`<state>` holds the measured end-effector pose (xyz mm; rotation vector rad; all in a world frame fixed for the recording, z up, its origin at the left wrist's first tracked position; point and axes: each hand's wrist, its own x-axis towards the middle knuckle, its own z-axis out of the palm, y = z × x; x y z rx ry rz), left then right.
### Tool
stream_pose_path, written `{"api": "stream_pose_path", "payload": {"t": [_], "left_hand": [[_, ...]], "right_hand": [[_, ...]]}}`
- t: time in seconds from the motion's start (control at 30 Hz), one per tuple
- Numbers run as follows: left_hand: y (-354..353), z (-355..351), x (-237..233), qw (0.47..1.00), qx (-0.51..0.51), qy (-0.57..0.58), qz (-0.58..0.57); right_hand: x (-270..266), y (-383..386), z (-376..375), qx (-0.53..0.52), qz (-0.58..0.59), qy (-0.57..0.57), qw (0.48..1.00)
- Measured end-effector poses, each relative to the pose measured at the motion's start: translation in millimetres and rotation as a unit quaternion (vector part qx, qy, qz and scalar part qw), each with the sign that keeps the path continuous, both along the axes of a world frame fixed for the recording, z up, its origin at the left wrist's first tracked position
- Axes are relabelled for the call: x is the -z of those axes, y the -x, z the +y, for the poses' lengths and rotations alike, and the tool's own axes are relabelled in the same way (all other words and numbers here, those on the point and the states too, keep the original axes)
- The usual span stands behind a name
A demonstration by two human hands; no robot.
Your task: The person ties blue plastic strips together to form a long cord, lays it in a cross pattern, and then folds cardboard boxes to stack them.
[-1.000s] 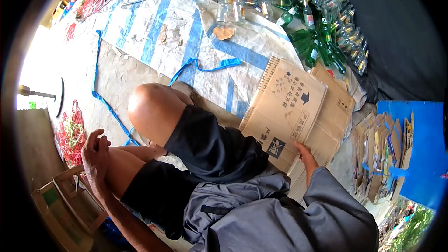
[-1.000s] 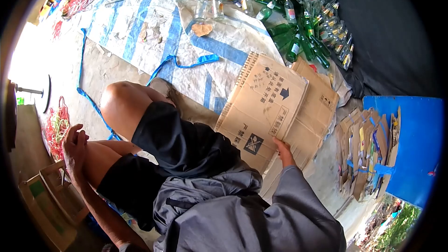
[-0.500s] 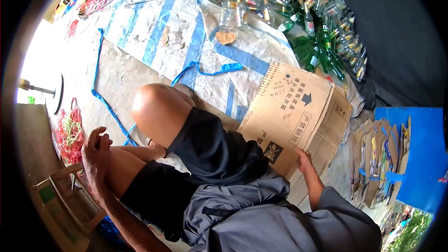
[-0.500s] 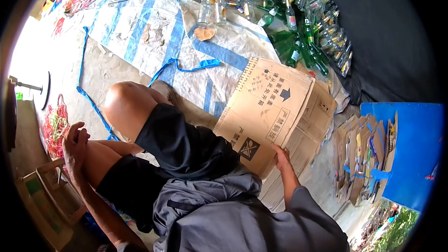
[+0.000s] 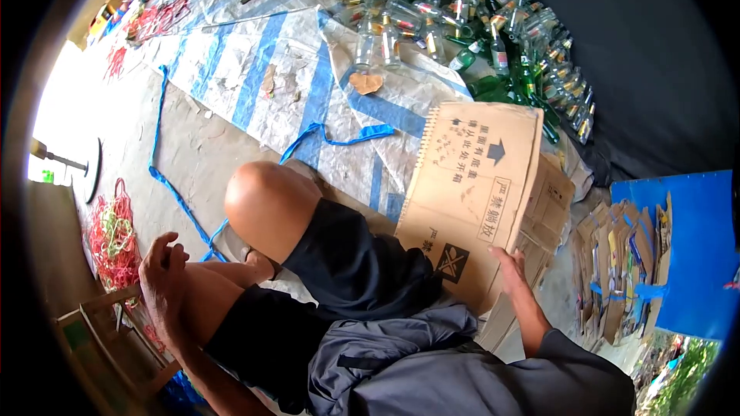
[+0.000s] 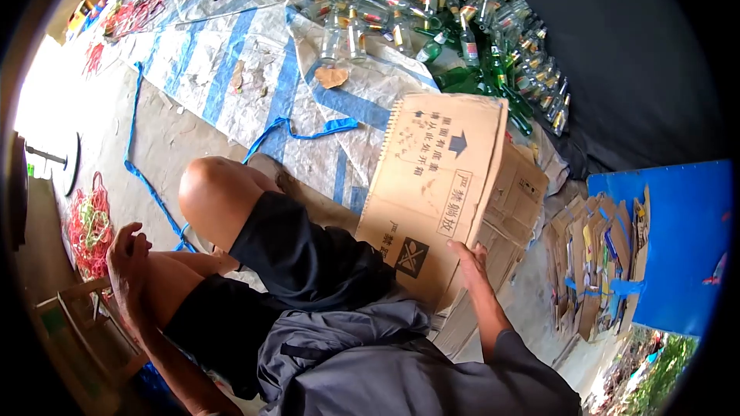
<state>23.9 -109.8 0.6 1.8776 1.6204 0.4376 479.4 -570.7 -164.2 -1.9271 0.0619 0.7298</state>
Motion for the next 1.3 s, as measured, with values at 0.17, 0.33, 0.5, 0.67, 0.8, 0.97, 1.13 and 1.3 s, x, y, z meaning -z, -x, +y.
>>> {"api": "stream_pose_path", "payload": {"t": [0.17, 0.33, 0.5, 0.67, 0.8, 0.97, 1.13, 1.3], "left_hand": [[5, 2, 0, 1.0, 0.008, 0.011, -0.014], [8, 3, -1, 1.0, 0.02, 0.012, -0.017], [12, 2, -1, 1.0, 0.017, 0.01, -0.015], [8, 1, -7, 1.0, -0.001, -0.007, 0.024], [5, 0, -11, 0.999, -0.017, -0.013, 0.029], [15, 2, -1, 0.999, -0.029, -0.028, 0.019], [12, 0, -3, 0.997, -0.036, -0.036, 0.052], [12, 0, -4, 0.998, -0.043, -0.029, 0.041]], "right_hand": [[-23, -12, 36, -0.03, 0.021, -0.03, 0.999], [-41, -31, 92, -0.077, -0.018, -0.019, 0.997], [-16, -69, 147, -0.109, -0.021, -0.078, 0.991], [-5, -109, 223, -0.18, -0.011, -0.118, 0.977], [24, -138, 279, -0.216, -0.039, -0.099, 0.971], [29, -155, 337, -0.278, -0.041, -0.066, 0.958], [47, -166, 371, -0.317, -0.017, -0.065, 0.946], [70, -179, 389, -0.327, -0.011, -0.057, 0.943]]}}
